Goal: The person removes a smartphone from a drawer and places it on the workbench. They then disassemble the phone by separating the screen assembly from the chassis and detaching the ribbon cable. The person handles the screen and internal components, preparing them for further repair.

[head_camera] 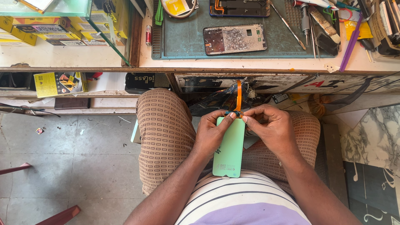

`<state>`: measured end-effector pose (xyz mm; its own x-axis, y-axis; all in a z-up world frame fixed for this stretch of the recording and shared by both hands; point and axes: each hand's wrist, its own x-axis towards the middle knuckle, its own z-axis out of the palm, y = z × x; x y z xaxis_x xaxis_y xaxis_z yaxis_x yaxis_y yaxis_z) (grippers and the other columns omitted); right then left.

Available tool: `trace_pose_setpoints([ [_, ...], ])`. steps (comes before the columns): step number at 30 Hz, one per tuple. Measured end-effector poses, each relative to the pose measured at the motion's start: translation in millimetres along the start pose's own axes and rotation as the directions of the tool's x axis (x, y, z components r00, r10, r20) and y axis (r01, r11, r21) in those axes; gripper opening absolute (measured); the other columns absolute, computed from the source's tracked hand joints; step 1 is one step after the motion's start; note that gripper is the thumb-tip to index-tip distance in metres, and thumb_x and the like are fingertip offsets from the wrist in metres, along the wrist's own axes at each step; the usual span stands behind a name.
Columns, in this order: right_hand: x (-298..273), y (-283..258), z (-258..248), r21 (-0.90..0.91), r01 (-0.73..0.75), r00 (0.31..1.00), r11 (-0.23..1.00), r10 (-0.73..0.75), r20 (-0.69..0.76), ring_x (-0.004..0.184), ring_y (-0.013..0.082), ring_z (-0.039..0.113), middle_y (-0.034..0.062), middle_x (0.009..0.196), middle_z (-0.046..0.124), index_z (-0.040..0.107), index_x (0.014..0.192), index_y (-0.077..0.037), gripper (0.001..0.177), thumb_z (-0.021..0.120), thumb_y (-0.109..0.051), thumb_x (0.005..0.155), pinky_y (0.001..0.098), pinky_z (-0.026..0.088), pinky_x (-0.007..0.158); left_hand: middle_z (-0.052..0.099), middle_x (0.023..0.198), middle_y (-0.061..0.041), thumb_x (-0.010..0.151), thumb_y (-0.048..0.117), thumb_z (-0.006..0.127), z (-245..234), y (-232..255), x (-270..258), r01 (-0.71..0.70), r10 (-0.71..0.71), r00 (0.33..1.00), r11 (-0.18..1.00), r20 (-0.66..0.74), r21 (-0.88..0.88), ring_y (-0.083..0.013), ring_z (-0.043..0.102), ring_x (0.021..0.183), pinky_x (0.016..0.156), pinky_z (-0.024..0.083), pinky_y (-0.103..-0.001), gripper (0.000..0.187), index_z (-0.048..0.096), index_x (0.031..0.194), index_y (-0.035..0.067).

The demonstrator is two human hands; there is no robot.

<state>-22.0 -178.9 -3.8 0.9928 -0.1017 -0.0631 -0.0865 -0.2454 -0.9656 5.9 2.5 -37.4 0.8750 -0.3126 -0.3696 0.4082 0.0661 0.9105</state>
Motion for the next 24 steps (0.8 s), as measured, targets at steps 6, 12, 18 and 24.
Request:
trace_pose_setpoints([
  [6,0.2,0.4,-0.2,-0.021,-0.028,1.000,0.999,0.028,-0.009,0.079,0.0095,0.074,0.0077,0.089,0.076,0.075,0.101,-0.002,0.012,0.076,-0.002,0.089,0.0230,0.065,0.070,0.070,0.071,-0.002,0.099,0.031,0.066,0.2,1.4,0.2,-0.007,0.007,1.000,1.000,0.004,0.010,-0.0070,0.068,0.059,0.052,0.057,-0.024,0.029,0.073,0.104,0.004],
  [12,-1.2,-1.1,2.0,-0.061,0.060,0.998,0.996,-0.062,-0.029,0.082,0.0085,0.073,0.0062,0.092,0.076,0.075,0.100,-0.003,0.011,0.077,-0.002,0.089,0.0219,0.064,0.071,0.070,0.071,-0.003,0.099,0.031,0.067,0.4,0.5,0.5,-0.003,0.003,1.000,1.000,0.000,0.001,-0.0072,0.067,0.058,0.051,0.056,-0.024,0.028,0.073,0.104,0.003],
  [18,-2.2,-4.9,2.3,-0.166,0.076,0.996,0.983,-0.084,-0.041,0.081,0.0084,0.074,0.0046,0.092,0.076,0.076,0.099,-0.004,0.011,0.078,-0.004,0.088,0.0215,0.064,0.069,0.071,0.072,-0.003,0.099,0.029,0.068,1.0,0.0,1.4,-0.012,0.012,1.000,1.000,0.000,-0.026,-0.0075,0.067,0.058,0.051,0.056,-0.024,0.028,0.073,0.105,0.002],
  [24,-1.4,-3.0,1.8,-0.154,0.088,0.995,0.984,-0.094,-0.031,0.083,0.0092,0.074,0.0049,0.094,0.074,0.076,0.099,-0.004,0.012,0.079,-0.004,0.088,0.0220,0.064,0.071,0.071,0.073,-0.006,0.099,0.030,0.067,0.7,-0.3,1.5,0.012,-0.012,1.000,0.999,0.006,-0.033,-0.0097,0.068,0.058,0.050,0.058,-0.026,0.030,0.071,0.107,0.001],
])
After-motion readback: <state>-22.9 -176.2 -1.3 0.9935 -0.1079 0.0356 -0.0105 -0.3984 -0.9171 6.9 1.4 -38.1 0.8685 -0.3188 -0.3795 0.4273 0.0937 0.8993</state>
